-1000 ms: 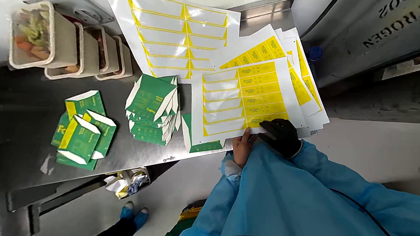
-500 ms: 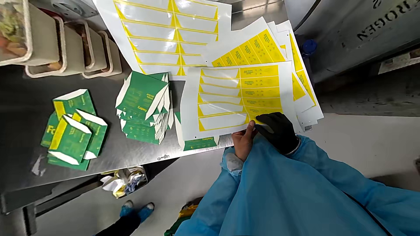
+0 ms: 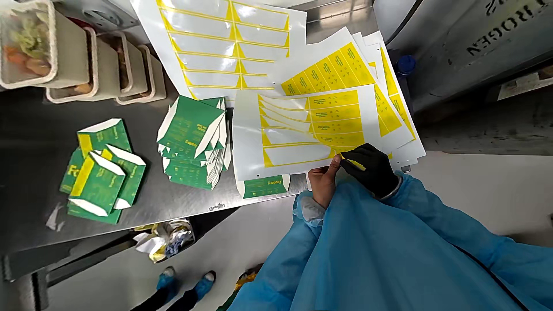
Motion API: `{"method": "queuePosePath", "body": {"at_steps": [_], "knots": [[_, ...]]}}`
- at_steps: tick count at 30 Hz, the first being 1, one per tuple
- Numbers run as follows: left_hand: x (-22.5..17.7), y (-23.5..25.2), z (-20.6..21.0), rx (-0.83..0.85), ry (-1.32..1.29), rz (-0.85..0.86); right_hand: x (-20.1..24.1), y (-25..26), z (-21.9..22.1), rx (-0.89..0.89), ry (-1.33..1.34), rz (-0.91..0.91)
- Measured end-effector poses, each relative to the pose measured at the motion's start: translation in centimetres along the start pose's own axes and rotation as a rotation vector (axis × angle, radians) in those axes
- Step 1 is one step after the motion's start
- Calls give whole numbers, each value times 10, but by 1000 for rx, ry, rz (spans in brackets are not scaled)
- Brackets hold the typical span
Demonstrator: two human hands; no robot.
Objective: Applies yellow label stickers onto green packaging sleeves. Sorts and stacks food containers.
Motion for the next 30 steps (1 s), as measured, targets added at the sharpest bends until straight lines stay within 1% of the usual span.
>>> {"method": "queuePosePath", "body": {"at_steps": [2,4,5,8,10,13,17,20,23,27,30], "knots": [[0,-1,0,-3,36,-26,-5,0,1,21,10,-1],[-1,-7,-2,-25,113,-116,-8,1,2,56,-23,-43],[-1,-8,-2,-44,104,-170,-9,2,2,75,-54,-56],[1,-8,0,-57,-25,-263,-5,3,0,66,-111,-58],[3,-6,1,-82,-121,-310,-3,2,-1,32,-98,-62],[3,-7,0,-67,-127,-389,0,0,0,13,-76,-78],[2,-9,3,-78,-152,-462,-1,-1,2,39,-116,-127],[2,-10,2,-104,-147,-465,0,-2,4,63,-143,-175],[1,-10,0,-115,-127,-431,1,0,4,71,-132,-193],[-2,-10,-3,-13,20,-327,2,3,0,33,-22,-103],[-6,-9,-1,6,68,-216,-3,6,-2,32,60,-9]]}}
Point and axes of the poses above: each hand's wrist, its own y-axis towards the middle knuckle, its own z-axis out of the palm, x = y × z, the point moved 7 cm from there along y, towards the middle knuckle, and after that the axes turned 13 degrees about -x, right-handed, at the moved point
